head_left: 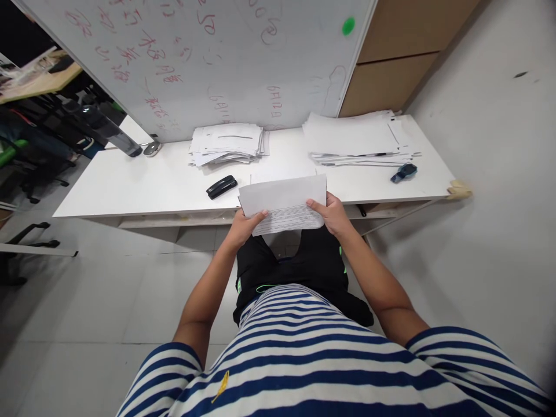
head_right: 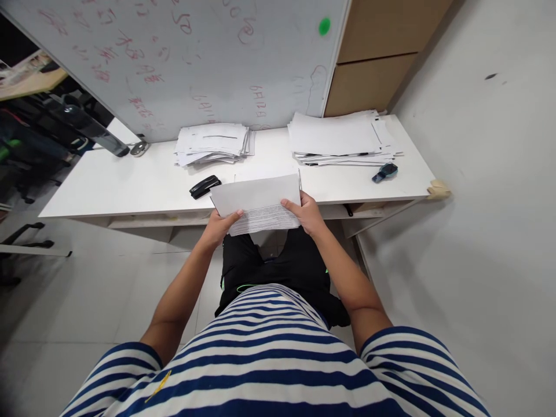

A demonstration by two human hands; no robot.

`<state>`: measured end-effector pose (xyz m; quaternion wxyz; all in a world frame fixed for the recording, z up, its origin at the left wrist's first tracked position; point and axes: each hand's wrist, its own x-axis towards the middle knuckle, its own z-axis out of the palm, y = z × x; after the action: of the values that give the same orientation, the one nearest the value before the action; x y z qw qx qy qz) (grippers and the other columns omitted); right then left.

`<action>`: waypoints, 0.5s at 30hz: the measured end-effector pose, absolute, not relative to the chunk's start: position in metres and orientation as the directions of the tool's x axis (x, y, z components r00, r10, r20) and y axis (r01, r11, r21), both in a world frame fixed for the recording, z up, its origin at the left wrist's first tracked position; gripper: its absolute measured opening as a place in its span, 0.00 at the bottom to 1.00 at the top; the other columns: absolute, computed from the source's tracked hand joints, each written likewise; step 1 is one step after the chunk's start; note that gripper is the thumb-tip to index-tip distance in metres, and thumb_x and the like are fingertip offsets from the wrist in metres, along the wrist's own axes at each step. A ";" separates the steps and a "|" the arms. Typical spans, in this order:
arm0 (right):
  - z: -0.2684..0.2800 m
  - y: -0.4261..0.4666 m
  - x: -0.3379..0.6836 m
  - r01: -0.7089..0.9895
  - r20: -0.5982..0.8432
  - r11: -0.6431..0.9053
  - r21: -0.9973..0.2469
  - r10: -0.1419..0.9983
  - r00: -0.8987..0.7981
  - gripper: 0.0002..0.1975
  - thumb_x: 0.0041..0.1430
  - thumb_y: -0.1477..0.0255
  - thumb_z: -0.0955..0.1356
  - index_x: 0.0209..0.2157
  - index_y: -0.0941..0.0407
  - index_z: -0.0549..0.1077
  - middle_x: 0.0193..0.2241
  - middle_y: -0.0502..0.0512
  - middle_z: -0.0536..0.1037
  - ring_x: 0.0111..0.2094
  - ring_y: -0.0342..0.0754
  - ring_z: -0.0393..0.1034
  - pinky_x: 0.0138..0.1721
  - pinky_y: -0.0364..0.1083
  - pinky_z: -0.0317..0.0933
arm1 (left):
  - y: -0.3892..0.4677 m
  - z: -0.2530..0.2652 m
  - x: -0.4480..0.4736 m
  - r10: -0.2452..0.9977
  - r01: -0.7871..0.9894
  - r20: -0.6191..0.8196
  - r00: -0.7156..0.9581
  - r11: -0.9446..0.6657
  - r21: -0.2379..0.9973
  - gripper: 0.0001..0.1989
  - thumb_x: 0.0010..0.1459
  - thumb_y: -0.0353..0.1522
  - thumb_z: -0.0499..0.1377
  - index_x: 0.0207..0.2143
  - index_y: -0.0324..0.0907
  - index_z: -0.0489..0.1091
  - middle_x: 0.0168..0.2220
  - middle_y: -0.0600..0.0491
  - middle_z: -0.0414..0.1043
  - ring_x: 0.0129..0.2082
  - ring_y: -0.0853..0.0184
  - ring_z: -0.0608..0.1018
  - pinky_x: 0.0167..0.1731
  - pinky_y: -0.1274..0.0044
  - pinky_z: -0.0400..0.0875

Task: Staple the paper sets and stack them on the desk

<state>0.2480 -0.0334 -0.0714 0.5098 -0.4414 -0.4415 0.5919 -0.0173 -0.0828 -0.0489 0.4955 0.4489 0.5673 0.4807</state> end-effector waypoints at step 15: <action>-0.082 -0.035 0.245 -0.195 -0.025 -0.030 -0.980 0.999 -0.028 0.28 0.40 0.58 0.80 0.42 0.53 0.76 0.43 0.55 0.83 0.47 0.55 0.77 0.55 0.57 0.67 | -0.072 -0.066 -0.001 0.970 -0.063 -0.039 -0.241 0.025 0.998 0.25 0.46 0.49 0.73 0.40 0.40 0.81 0.43 0.46 0.82 0.47 0.56 0.81 0.54 0.64 0.72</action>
<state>0.2454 -0.0349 -0.0817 0.5334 -0.4490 -0.4477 0.5598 -0.0014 -0.0723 -0.0658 0.4579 0.4121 0.5501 0.5638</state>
